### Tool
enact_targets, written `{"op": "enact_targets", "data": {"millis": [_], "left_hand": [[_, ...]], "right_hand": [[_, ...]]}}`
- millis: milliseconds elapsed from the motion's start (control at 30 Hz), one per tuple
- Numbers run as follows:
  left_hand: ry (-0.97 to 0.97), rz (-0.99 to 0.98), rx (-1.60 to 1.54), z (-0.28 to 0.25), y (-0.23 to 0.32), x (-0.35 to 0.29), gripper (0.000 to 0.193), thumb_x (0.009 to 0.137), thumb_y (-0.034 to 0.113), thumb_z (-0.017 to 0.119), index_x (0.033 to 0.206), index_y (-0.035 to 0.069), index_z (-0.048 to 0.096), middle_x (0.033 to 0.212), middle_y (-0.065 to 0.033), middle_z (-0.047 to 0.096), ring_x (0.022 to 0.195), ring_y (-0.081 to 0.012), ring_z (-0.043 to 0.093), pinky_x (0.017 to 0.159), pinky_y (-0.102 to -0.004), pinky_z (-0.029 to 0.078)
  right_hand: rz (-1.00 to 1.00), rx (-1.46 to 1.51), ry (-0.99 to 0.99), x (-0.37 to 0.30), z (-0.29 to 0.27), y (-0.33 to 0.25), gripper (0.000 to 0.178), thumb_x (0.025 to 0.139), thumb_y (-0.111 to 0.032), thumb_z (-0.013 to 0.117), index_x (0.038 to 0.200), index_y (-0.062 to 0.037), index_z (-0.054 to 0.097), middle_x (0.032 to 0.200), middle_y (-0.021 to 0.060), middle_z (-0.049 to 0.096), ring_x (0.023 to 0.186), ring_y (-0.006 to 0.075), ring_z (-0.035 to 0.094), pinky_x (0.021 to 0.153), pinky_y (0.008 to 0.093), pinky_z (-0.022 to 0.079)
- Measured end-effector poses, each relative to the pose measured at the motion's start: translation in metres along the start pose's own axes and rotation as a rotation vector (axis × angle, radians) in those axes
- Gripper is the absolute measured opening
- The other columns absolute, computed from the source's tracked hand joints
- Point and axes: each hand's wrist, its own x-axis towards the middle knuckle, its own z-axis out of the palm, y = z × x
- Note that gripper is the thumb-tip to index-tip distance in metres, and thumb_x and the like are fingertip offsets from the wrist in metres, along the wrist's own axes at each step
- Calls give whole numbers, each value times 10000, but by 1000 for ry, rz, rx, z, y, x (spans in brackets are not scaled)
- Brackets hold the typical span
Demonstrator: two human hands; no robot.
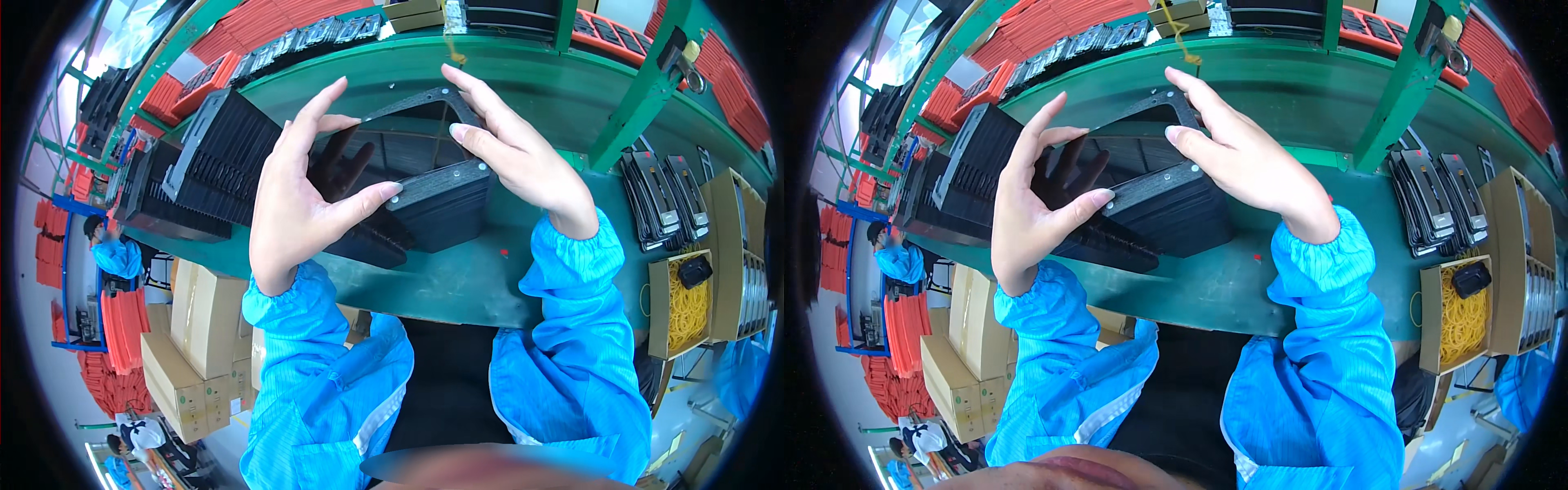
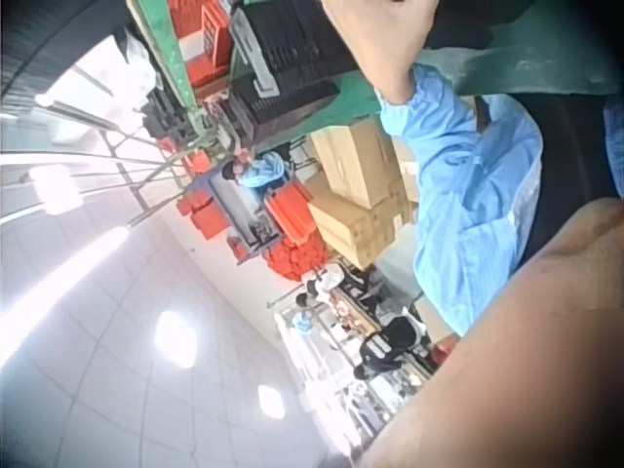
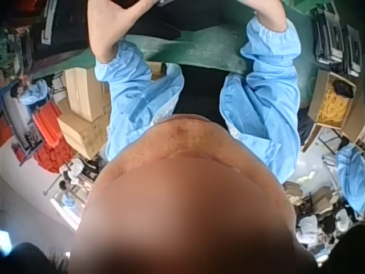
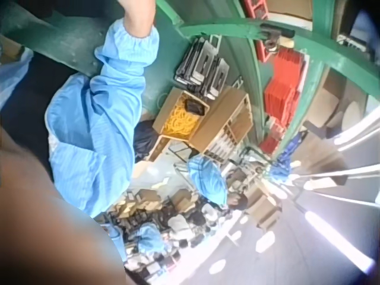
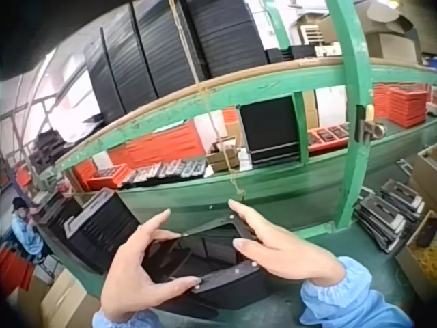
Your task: Manually assembling and inspecting electronic components on a production line.
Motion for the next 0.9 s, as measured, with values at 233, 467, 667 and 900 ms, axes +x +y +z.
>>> {"op": "enact_targets", "data": {"millis": [233, 467, 667, 900], "left_hand": [[-4, 46, -59, -28, -24, -28, 666, 813, 270, 751, 1404, 9, 590, 1431, -225, 553, 1337, -340, 544, 1151, -428, 382], [177, -81, -418, 18, -50, -50, 599, 839, 341, 526, 1299, -21, 654, 1587, -225, 380, 1413, -338, 463, 1176, -427, 340], [365, -112, -481, 38, -43, -42, 706, 822, 433, 427, 1310, -38, 620, 1569, -218, 392, 1397, -321, 468, 1169, -414, 341], [341, -96, -476, 32, -51, -46, 691, 770, 378, 447, 1301, -33, 610, 1459, -217, 471, 1377, -319, 467, 1170, -409, 334]], "right_hand": [[-41, 2, -6, -1, -1, -4, 596, 1049, -123, 485, 1608, -23, 305, 1605, 151, 384, 1499, 227, 329, 1212, 330, 256], [2, -46, 44, 3, -2, -4, 560, 1060, -149, 492, 1586, -22, 351, 1549, 106, 453, 1317, 150, 470, 1111, 282, 363], [105, -17, 405, 27, -6, 25, 448, 1069, -192, 538, 1482, -22, 504, 1304, 46, 621, 986, 64, 574, 866, 227, 464], [18, 49, 249, 30, -7, 33, 339, 1064, -221, 570, 1313, 0, 639, 1067, 15, 680, 838, 49, 547, 741, 224, 452]]}}
